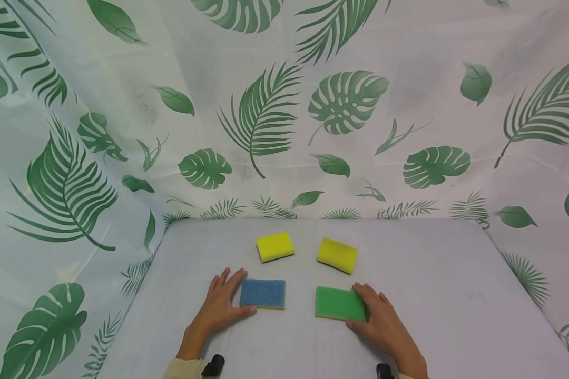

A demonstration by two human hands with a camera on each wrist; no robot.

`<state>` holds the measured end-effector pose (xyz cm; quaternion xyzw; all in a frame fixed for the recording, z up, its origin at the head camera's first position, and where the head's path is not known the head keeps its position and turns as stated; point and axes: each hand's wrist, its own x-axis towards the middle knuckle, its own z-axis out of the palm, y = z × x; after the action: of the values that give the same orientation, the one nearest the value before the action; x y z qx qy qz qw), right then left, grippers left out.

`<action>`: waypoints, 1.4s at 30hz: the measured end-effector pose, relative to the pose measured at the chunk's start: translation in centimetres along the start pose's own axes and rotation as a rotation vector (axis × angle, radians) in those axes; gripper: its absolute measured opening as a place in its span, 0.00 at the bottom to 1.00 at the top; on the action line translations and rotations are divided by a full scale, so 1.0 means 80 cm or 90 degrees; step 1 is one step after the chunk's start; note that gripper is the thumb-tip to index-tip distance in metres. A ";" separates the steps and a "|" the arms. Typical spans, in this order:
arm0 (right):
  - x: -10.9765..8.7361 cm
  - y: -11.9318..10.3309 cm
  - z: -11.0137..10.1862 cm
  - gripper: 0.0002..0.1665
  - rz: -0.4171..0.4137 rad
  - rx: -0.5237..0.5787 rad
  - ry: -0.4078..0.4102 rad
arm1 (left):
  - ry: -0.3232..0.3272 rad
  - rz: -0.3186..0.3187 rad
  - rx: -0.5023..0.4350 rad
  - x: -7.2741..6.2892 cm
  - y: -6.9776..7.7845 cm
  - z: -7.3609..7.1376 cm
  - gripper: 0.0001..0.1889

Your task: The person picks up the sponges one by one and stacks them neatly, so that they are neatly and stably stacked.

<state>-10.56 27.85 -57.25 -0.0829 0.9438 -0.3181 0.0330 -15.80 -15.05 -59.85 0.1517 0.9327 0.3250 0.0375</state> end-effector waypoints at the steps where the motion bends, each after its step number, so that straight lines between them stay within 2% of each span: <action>1: 0.001 -0.001 -0.001 0.56 0.005 -0.004 -0.006 | -0.001 0.004 0.000 0.000 0.000 0.000 0.54; 11: 0.007 -0.008 -0.007 0.56 0.072 0.005 -0.048 | 0.002 0.018 -0.003 0.003 0.000 -0.001 0.50; 25: 0.017 -0.024 -0.010 0.58 0.118 0.019 -0.070 | -0.018 0.004 0.010 0.003 -0.006 -0.001 0.47; 28: 0.018 -0.028 -0.008 0.57 0.108 0.022 -0.065 | -0.019 0.002 0.005 0.003 -0.004 -0.002 0.47; 37: 0.026 -0.043 -0.002 0.54 0.029 0.031 -0.029 | -0.036 0.005 -0.003 0.003 -0.003 -0.006 0.47; 42: 0.037 -0.057 0.000 0.54 0.017 0.035 -0.035 | -0.044 0.014 -0.008 0.005 -0.007 -0.005 0.46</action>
<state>-12.85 23.74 -54.53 -0.0781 0.9346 -0.3408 0.0655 -16.38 -15.55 -59.87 0.1725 0.9271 0.3258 0.0669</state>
